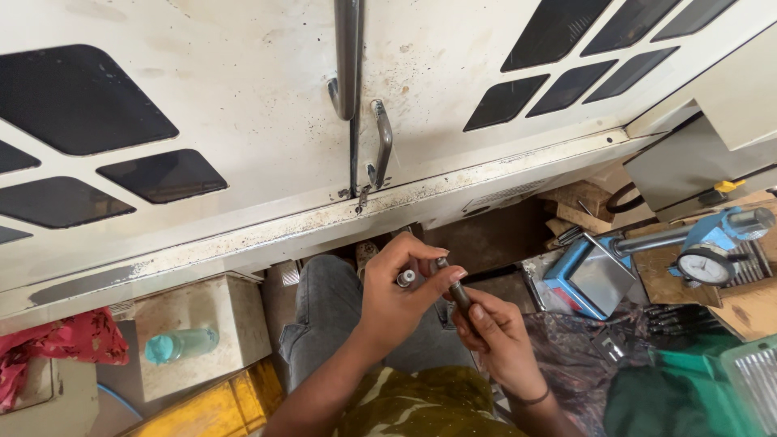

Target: The person sits on the floor and repeatedly wipes cylindrical metal parts with a patterned cloth. They handle the parts one at a time, wiping them and placing them into a green bin. The person briefly opens a machine door to insert a part before returning to the cleaning task.

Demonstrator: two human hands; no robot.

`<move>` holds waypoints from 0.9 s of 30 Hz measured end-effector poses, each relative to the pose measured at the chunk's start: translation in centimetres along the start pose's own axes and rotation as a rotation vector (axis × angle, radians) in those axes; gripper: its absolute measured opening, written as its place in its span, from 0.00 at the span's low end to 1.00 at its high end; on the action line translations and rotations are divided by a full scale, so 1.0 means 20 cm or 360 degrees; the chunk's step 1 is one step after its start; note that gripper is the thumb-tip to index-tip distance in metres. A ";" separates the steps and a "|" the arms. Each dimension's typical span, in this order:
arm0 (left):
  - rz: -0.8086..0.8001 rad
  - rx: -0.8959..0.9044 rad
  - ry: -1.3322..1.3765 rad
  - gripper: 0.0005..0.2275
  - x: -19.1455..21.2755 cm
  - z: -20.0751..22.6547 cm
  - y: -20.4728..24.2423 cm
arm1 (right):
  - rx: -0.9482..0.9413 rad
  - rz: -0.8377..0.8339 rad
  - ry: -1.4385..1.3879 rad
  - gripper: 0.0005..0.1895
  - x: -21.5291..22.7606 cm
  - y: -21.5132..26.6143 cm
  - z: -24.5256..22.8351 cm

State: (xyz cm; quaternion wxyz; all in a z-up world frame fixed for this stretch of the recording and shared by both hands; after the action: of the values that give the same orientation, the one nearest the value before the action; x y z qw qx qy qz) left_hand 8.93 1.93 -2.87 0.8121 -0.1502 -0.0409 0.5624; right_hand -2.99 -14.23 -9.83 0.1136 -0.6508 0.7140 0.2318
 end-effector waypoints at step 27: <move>-0.0102 -0.0115 -0.0271 0.11 0.00 0.11 -0.03 | 0.0382 0.0301 0.0476 0.20 0.00 -0.04 -0.09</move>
State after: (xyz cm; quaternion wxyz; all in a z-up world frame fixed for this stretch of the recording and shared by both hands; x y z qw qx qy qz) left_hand 8.99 2.20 -0.54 0.8173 -0.1296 -0.1346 0.5451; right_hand -1.94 -15.20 -8.37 0.0608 -0.5898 0.8034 0.0555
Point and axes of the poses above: each hand's wrist, its own y-axis away from the middle knuckle, its own x-axis out of the back of the hand, z = x × y, the point moved 5 cm from there along -y, towards the middle knuckle, and after that the axes turned 5 degrees about -y, right-handed, at the moved point
